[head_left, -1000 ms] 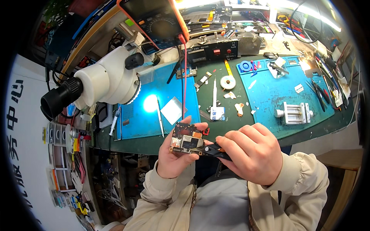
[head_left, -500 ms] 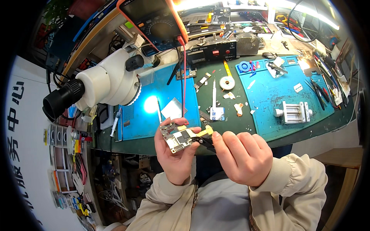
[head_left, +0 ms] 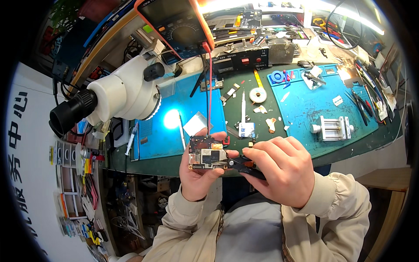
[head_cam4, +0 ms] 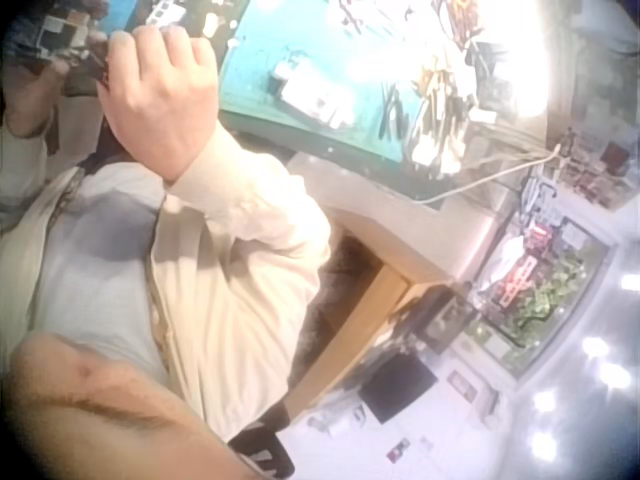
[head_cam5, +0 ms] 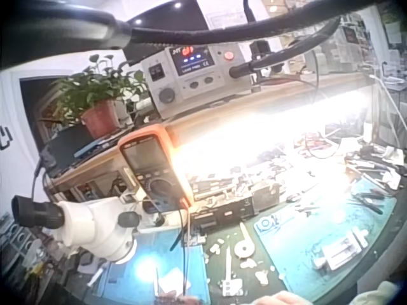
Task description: The person is repairing a small electronic circuit board. They use pliers to remove components, a caliper to measure dimensions, and a multimeter to test electrical connections. The board is placed in a vise for stability during the process.
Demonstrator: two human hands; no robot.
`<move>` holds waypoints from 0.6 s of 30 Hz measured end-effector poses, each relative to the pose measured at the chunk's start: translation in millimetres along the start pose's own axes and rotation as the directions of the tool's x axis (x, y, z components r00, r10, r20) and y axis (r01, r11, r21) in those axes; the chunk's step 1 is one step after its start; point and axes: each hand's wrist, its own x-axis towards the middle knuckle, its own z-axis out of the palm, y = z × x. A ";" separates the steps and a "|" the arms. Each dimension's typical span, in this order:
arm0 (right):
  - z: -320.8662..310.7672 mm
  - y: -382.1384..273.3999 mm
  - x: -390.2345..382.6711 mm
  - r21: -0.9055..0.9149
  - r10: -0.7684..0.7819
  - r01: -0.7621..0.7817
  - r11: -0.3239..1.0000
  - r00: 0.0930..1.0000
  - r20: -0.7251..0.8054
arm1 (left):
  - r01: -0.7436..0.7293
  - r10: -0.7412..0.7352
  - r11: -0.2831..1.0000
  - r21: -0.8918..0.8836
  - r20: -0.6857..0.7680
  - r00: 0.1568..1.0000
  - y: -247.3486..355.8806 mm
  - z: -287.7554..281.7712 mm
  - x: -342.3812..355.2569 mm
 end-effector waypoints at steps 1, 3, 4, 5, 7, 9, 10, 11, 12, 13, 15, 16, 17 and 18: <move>-0.1 0.7 0.0 0.006 -0.006 0.006 1.000 1.000 -0.005 | -0.003 0.003 1.000 -0.003 0.008 1.000 -0.1 -0.5 0.6; 0.3 1.5 -0.1 0.021 -0.008 0.008 1.000 1.000 -0.008 | -0.004 0.004 1.000 -0.009 0.020 1.000 0.0 -0.9 1.5; 0.7 1.8 -0.2 0.029 -0.005 0.005 1.000 1.000 -0.008 | -0.004 0.005 1.000 -0.012 0.027 1.000 0.0 -0.9 1.7; 1.2 2.4 -0.3 0.039 -0.002 0.002 0.999 1.000 -0.008 | 0.006 -0.006 1.000 -0.014 0.024 1.000 0.1 -0.5 1.5; 2.5 2.8 -2.0 0.038 -0.004 0.005 0.999 1.000 -0.011 | 0.028 -0.027 0.999 -0.020 0.017 0.999 0.3 0.7 0.6; 2.2 3.2 -3.4 0.025 -0.009 0.009 1.000 1.000 0.005 | 0.025 -0.024 1.000 -0.018 0.033 0.999 0.1 0.1 1.0; 1.1 3.8 -4.2 0.012 -0.013 0.013 1.000 1.000 0.022 | 0.024 -0.023 1.000 -0.017 0.040 0.999 0.0 -0.3 1.1; 0.3 4.3 -4.7 0.001 -0.017 0.017 1.000 0.999 0.037 | 0.028 -0.028 1.000 -0.008 0.048 0.998 0.9 -0.6 1.3; 0.3 4.7 -5.1 -0.001 -0.030 0.030 1.000 0.999 0.030 | 0.032 -0.032 0.999 0.001 0.057 0.998 2.0 -0.9 1.3; 0.7 5.1 -5.4 -0.003 -0.042 0.042 0.999 0.999 0.024 | 0.036 -0.037 0.999 0.010 0.064 0.997 2.8 -1.2 1.3; 1.8 6.1 -7.6 -0.004 -0.064 0.064 0.998 0.998 0.008 | 0.044 -0.045 0.999 0.010 0.076 0.996 3.2 -2.0 1.3; 3.1 6.7 -10.0 -0.002 -0.075 0.075 0.997 0.997 0.000 | 0.048 -0.049 0.999 0.009 0.082 0.995 3.2 -2.2 1.1; 4.6 7.1 -11.6 0.000 -0.087 0.087 0.996 0.996 -0.008 | 0.033 -0.035 0.999 0.021 0.080 0.996 3.3 -1.8 0.6; 6.1 7.2 -12.3 -0.033 -0.109 0.107 0.994 0.993 -0.045 | 0.018 -0.021 0.999 0.033 0.077 0.997 3.1 -0.8 -0.2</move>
